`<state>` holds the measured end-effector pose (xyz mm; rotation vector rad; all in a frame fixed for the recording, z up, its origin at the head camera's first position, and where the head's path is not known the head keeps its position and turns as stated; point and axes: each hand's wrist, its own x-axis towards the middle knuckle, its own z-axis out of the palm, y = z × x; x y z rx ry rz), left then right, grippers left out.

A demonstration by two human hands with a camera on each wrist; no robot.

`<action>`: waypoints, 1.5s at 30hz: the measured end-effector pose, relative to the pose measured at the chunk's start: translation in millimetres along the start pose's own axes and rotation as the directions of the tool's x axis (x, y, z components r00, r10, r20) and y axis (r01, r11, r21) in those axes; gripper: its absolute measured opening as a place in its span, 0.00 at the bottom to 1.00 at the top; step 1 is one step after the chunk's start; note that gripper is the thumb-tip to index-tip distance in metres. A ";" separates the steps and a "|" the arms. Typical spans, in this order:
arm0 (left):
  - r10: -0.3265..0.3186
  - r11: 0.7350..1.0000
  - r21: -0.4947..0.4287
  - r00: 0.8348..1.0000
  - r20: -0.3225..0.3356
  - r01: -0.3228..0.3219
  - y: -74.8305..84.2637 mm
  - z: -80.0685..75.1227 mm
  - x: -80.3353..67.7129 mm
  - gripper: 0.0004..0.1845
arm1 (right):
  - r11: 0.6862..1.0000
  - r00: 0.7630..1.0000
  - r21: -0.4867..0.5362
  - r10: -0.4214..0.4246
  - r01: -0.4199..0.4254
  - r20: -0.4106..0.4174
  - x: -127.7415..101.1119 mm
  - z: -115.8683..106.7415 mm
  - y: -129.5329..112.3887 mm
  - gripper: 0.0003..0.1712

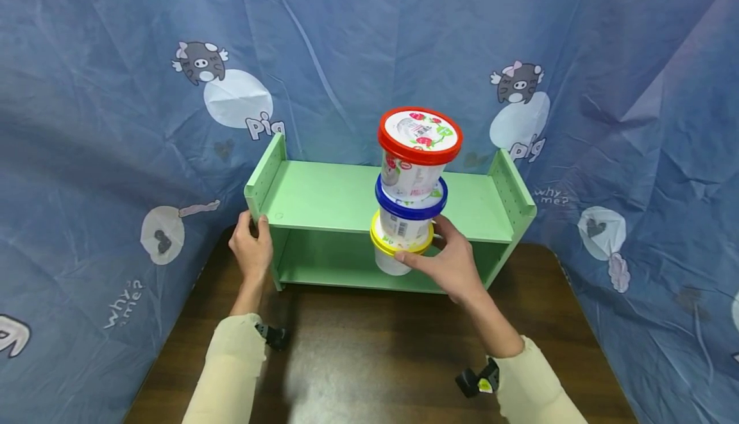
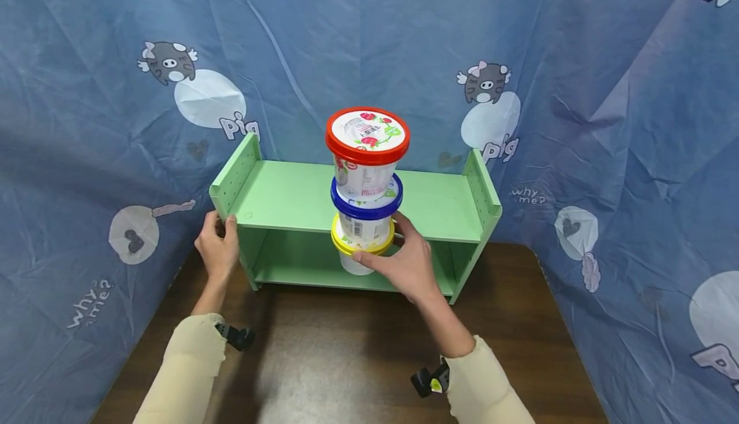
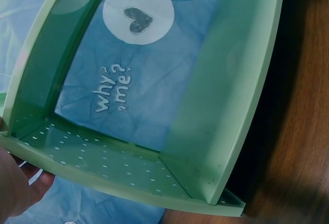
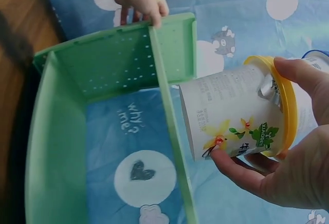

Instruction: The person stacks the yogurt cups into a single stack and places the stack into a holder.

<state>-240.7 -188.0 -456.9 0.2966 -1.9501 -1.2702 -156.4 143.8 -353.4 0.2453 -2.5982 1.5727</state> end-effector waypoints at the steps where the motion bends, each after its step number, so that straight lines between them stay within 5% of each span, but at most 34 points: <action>1: 0.002 1.000 -0.002 1.000 -0.002 -0.002 -0.3 0.2 -0.1 0.13 | 1.000 1.000 -0.001 0.002 -0.002 0.001 2.5 -0.5 -2.2 0.45; 23: 0.010 1.000 0.001 1.000 -0.002 -0.010 -2.1 0.6 -1.0 0.12 | 0.994 0.995 0.074 0.086 -0.083 -0.041 59.0 -2.3 -30.7 0.50; 45: 0.030 1.000 -0.007 0.999 -0.012 -0.030 -1.9 1.2 -1.6 0.12 | 0.977 0.981 0.098 0.194 -0.191 -0.023 102.1 14.3 -13.1 0.53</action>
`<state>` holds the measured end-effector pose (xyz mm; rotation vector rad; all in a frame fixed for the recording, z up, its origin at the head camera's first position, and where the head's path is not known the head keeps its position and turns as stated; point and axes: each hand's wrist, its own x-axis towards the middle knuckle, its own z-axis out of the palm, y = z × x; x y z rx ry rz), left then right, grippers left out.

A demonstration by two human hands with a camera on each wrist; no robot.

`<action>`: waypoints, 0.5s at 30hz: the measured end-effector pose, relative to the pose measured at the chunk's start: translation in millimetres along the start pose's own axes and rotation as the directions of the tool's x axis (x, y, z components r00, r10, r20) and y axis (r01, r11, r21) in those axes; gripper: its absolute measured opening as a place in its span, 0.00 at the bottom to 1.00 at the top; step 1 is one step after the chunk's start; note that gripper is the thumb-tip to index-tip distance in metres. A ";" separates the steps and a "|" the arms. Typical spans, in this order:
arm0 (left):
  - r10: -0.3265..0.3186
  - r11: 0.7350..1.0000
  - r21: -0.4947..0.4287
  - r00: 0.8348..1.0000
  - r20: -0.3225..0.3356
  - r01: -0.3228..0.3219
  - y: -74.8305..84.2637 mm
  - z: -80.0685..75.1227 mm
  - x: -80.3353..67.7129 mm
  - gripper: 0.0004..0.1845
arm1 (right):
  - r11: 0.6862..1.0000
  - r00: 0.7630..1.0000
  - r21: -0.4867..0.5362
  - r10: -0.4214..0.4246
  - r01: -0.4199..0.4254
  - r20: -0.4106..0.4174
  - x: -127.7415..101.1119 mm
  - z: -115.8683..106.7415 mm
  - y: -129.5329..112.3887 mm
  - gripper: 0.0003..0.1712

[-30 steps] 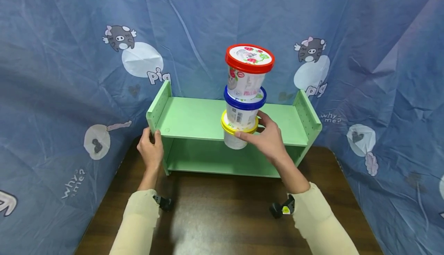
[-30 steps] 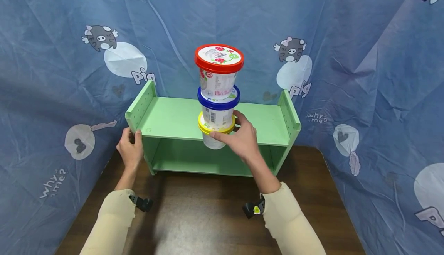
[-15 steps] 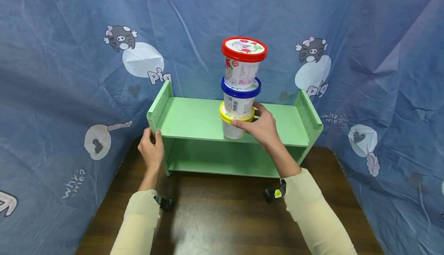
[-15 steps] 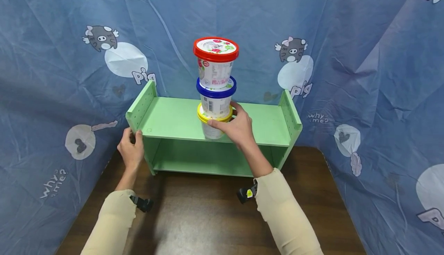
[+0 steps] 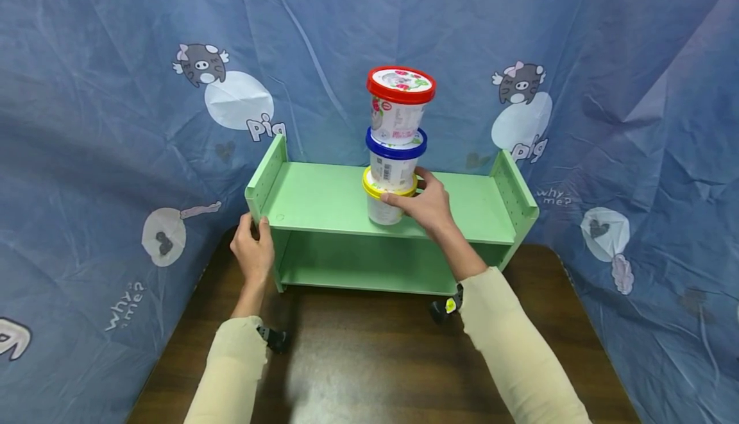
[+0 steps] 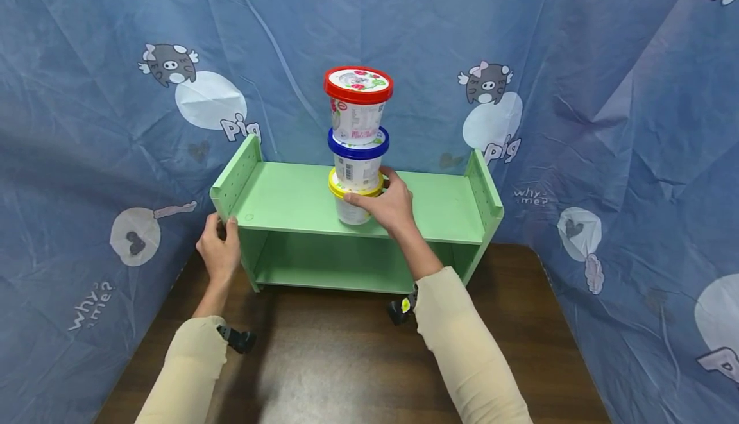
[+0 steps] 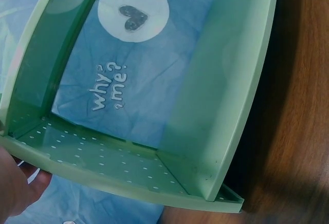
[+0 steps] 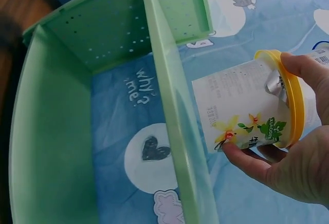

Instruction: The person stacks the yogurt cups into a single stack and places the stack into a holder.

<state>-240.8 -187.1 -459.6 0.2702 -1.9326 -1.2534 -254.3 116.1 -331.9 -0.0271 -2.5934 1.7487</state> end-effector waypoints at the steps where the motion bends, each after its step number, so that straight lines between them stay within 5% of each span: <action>1: 0.000 1.000 -0.001 1.000 0.000 0.000 -0.1 0.0 0.0 0.12 | 1.000 1.000 -0.008 -0.002 0.002 -0.002 0.8 1.1 0.7 0.52; 15: 0.015 1.000 -0.002 1.000 -0.009 -0.015 -1.0 0.0 -0.4 0.12 | 0.998 1.000 -0.063 -0.003 0.002 -0.009 4.0 10.0 5.6 0.54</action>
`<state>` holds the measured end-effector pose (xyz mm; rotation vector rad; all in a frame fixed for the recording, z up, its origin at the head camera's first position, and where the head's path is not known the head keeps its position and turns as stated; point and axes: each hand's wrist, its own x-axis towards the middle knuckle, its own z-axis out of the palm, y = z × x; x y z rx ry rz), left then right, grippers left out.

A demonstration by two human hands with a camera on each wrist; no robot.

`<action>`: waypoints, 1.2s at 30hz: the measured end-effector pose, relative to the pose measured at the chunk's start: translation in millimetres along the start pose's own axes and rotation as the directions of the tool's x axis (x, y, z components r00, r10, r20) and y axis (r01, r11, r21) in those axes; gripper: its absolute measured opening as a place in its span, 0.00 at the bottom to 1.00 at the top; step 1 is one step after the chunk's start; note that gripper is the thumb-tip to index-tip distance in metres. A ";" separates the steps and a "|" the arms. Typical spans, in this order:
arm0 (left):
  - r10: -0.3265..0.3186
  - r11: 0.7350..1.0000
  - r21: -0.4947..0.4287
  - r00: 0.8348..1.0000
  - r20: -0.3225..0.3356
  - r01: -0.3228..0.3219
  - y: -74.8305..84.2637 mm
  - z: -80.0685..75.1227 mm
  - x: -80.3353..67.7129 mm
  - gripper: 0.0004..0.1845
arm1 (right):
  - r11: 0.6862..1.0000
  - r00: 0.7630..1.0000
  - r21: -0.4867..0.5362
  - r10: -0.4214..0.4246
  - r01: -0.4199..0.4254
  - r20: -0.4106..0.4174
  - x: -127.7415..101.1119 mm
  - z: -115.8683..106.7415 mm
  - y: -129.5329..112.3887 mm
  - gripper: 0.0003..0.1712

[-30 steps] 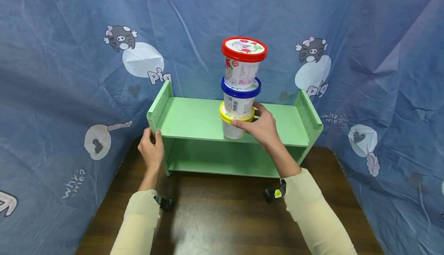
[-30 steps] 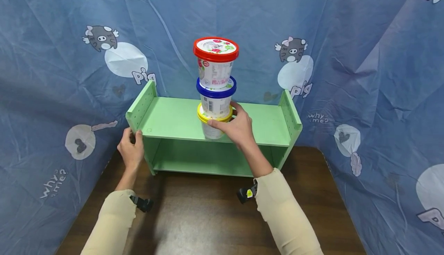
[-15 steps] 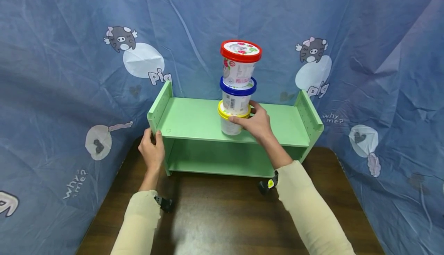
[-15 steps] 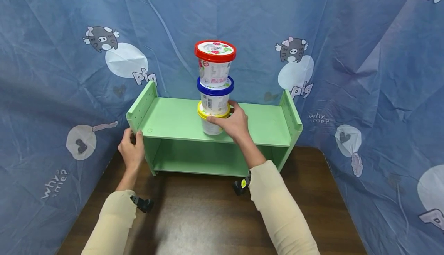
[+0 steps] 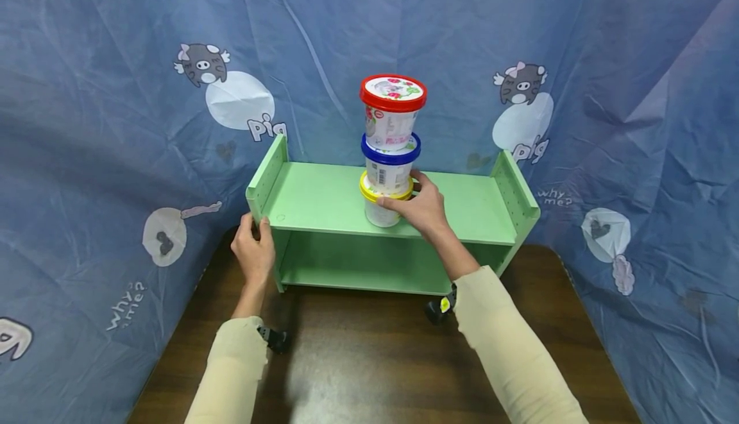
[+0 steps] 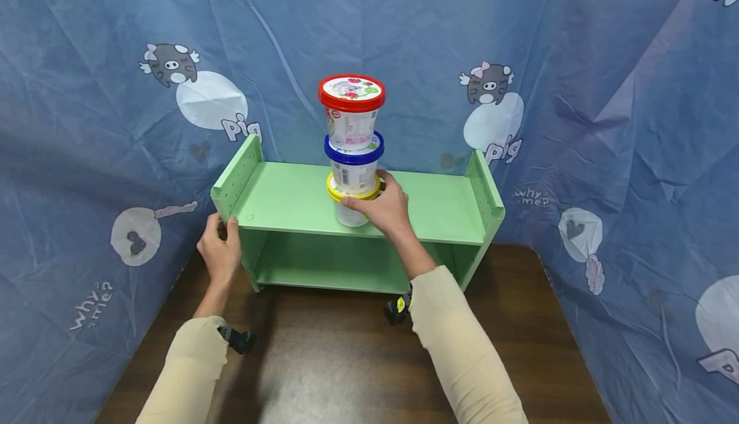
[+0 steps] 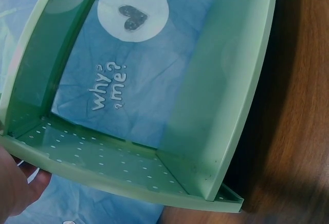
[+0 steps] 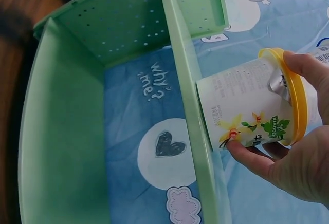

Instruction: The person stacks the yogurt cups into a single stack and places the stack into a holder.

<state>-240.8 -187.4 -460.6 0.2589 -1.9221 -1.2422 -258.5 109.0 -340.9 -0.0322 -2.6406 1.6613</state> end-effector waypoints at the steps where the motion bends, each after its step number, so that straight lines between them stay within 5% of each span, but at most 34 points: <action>1: 0.000 1.000 -0.002 1.000 0.002 0.000 0.4 0.1 -0.1 0.12 | 1.000 1.000 0.003 0.001 -0.001 0.001 -0.2 -0.1 0.2 0.54; 23: -0.027 1.000 0.010 0.999 0.025 0.027 3.3 2.9 0.3 0.13 | 0.997 0.999 0.073 -0.012 0.009 0.040 -4.0 -4.6 7.7 0.60; 36: -0.085 0.996 -0.001 0.995 0.046 0.085 3.1 -1.6 1.7 0.13 | 0.991 0.999 0.126 -0.032 0.031 0.001 -25.3 -31.5 20.8 0.62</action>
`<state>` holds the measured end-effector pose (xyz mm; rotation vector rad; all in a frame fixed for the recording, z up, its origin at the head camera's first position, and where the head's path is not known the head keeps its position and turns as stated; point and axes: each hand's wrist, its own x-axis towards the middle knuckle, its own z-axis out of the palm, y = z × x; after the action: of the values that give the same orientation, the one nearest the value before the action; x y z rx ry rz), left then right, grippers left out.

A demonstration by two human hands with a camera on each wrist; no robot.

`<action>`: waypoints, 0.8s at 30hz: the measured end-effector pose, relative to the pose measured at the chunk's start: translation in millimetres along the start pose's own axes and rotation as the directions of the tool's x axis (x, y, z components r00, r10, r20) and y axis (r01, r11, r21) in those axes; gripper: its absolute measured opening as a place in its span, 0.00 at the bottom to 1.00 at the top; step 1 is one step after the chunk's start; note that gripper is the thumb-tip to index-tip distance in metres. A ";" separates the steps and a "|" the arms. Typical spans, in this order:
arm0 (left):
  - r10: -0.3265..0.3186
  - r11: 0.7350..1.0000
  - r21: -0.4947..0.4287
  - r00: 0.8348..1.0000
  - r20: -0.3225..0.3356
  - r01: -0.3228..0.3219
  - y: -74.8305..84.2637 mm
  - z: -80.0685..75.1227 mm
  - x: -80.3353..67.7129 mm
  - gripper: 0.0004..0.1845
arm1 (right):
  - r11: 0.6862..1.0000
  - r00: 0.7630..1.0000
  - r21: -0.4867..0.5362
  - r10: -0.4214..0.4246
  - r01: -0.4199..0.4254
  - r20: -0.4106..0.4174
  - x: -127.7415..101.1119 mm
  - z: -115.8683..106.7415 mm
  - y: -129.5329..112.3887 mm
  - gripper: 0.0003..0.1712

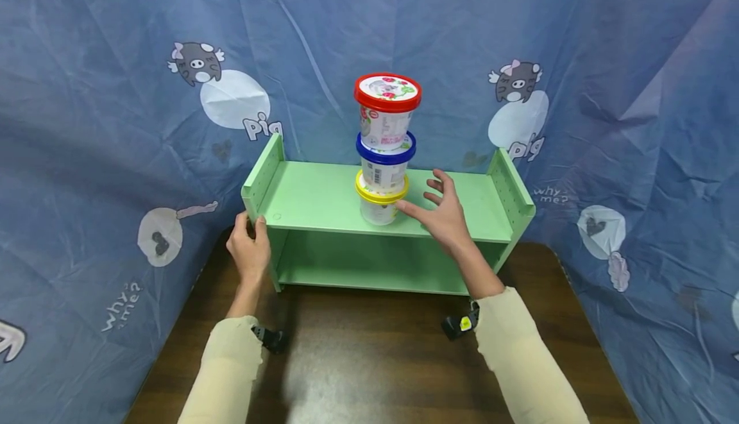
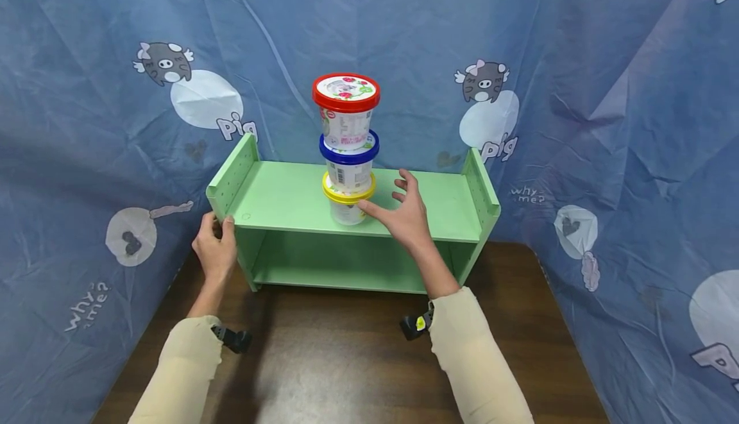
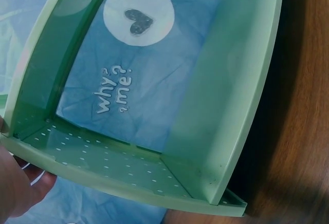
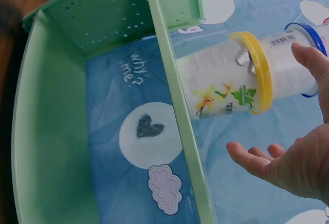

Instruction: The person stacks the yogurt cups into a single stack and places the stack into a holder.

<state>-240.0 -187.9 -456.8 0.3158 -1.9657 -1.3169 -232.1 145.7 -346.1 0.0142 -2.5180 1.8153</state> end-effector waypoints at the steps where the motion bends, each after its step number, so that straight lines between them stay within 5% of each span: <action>1: -0.008 1.000 -0.002 1.000 0.001 0.008 0.2 -0.6 0.2 0.13 | 1.000 1.000 0.006 -0.010 0.010 0.002 -2.3 -2.4 1.2 0.61; 11: -0.055 0.998 0.014 0.998 0.043 0.055 -0.3 -7.7 4.0 0.18 | 0.997 0.997 0.035 -0.072 0.072 -0.003 -27.2 -22.0 12.6 0.58; 17: 0.015 0.999 0.048 0.997 0.080 -0.019 -2.1 -14.5 -0.8 0.27 | 0.993 0.993 0.031 -0.115 0.114 0.026 -44.9 -30.6 27.4 0.54; 24: 0.091 0.990 0.094 0.987 0.135 -0.105 -3.8 -21.9 -20.6 0.37 | 0.973 0.982 -0.142 -0.177 0.185 0.061 -70.7 -36.0 57.1 0.51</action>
<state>-211.2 -193.1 -464.7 0.1821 -2.1342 -1.2042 -162.3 196.9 -391.4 0.2772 -2.5792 1.5777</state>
